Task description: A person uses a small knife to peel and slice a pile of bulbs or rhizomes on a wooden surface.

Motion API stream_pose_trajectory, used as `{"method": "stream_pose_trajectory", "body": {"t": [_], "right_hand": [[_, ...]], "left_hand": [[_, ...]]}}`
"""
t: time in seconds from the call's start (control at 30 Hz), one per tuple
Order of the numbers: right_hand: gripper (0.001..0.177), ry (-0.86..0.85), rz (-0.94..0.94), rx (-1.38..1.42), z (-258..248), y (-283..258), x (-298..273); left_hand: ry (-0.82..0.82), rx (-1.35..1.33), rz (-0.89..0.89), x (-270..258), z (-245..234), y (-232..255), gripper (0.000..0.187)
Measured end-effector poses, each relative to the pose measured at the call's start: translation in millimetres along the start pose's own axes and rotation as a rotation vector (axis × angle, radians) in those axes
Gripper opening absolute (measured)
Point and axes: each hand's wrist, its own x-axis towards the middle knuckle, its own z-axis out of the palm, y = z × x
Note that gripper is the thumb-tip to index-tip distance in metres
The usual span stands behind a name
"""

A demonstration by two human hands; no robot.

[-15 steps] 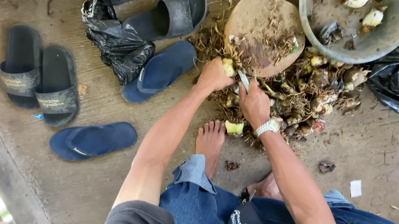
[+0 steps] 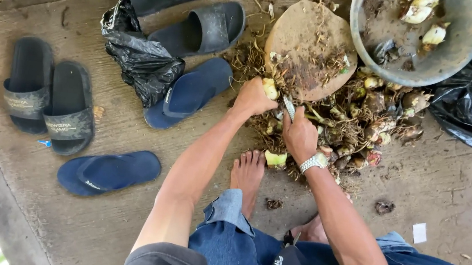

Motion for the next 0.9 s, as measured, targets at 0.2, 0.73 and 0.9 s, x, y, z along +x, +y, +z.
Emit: {"method": "stream_pose_trajectory", "body": {"t": [0.2,0.73,0.9], "right_hand": [[0.053,-0.091,0.011,0.223,-5,6,6],[0.048,-0.063,-0.057,0.293,-14,11,14],[0.052,-0.1,-0.033,0.225,-12,14,16]], "left_hand": [[0.029,-0.001,0.032,-6,-3,8,0.068],[0.241,0.401,0.215,13,38,-11,0.055],[0.311,0.463,0.252,26,45,-23,0.059]]}}
